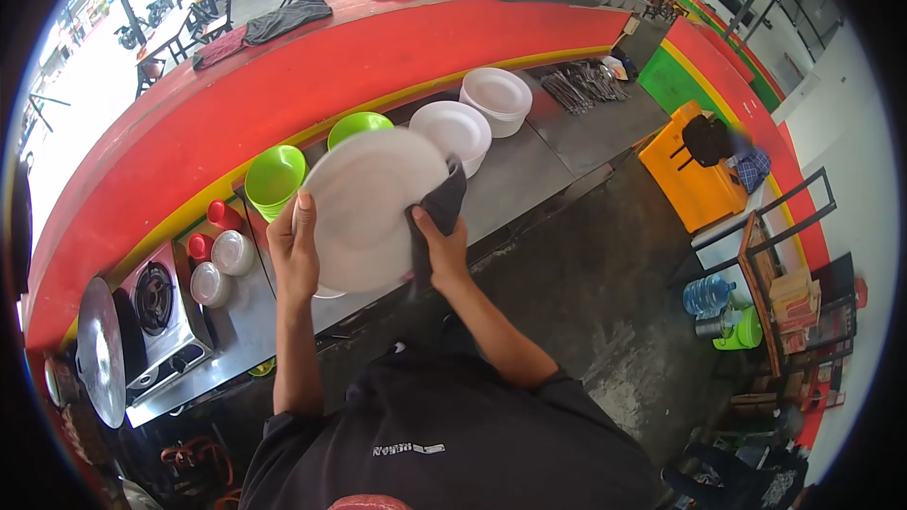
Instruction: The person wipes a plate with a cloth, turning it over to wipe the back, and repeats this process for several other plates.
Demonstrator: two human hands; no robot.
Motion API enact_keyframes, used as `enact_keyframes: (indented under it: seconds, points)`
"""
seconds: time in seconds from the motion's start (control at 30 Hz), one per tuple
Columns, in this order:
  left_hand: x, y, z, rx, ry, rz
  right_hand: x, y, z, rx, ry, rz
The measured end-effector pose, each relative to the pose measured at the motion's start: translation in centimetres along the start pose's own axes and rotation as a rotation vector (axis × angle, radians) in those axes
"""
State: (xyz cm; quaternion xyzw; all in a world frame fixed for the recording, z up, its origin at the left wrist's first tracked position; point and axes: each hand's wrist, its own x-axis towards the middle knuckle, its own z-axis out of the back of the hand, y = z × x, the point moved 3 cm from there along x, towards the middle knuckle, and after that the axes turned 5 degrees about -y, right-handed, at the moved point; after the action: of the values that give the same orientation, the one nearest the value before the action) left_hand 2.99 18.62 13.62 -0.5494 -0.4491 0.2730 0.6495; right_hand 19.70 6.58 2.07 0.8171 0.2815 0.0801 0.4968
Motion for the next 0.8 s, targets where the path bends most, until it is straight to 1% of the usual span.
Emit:
enact_keyframes:
  seconds: [0.03, 0.07, 0.1, 0.13, 0.17, 0.2, 0.27, 0.37, 0.4, 0.47, 0.5, 0.6, 0.63, 0.73, 0.77, 0.8]
  points:
    - [-0.3, 0.2, -0.5, -0.069, -0.078, -0.055, -1.0, -1.0, -0.8, 0.127, -0.019, -0.129]
    - [-0.7, 0.7, -0.9, -0.048, -0.164, -0.078, -1.8, -2.0, -1.7, 0.255, -0.040, -0.256]
    - [-1.3, 1.4, -1.4, -0.028, -0.248, -0.102, -2.4, -2.8, -2.5, 0.358, -0.010, -0.310]
    - [-1.9, 2.1, -1.7, -0.007, -0.330, -0.126, -2.6, -2.9, -2.8, 0.394, -0.008, -0.351]
    - [-2.8, 2.8, -2.0, -0.049, -0.367, -0.085, -2.7, -3.1, -3.0, 0.429, -0.008, -0.391]
    - [-3.7, 4.4, -2.2, -0.112, -0.405, -0.086, -2.9, -3.3, -3.2, 0.464, -0.010, -0.434]
    - [-5.1, 7.4, -2.1, -0.235, -0.478, -0.086, -2.6, -3.1, -2.5, 0.346, -0.032, -0.432]
    - [-5.9, 7.4, -1.3, -0.249, -0.415, -0.075, -1.4, -2.3, -0.5, 0.126, -0.058, -0.380]
    - [-5.6, 7.1, -0.7, -0.223, -0.322, -0.037, -0.8, -2.1, 0.3, 0.046, -0.062, -0.351]
    - [-4.6, 6.0, 1.7, -0.169, -0.137, 0.039, -0.3, -0.2, 0.8, -0.085, -0.029, -0.169]
    - [-4.0, 5.5, 2.7, -0.135, -0.050, 0.070, -0.1, 0.8, 0.9, -0.190, 0.020, -0.108]
    - [-2.8, 4.0, 3.9, -0.179, 0.211, 0.193, 0.3, 2.7, 1.3, -0.488, 0.209, 0.039]
    - [-2.8, 3.7, 3.5, -0.153, 0.249, 0.164, 0.3, 3.2, 1.2, -0.583, 0.277, 0.085]
    - [-2.5, 4.8, 3.1, 0.171, 0.375, 0.147, 0.2, 5.3, -0.1, -0.860, 0.459, 0.219]
    - [-2.7, 4.6, 2.8, 0.124, 0.318, 0.128, 0.1, 5.9, -0.5, -0.876, 0.486, 0.280]
    - [-2.8, 4.7, 2.4, 0.119, 0.330, 0.135, 0.0, 6.5, -1.0, -0.893, 0.513, 0.340]
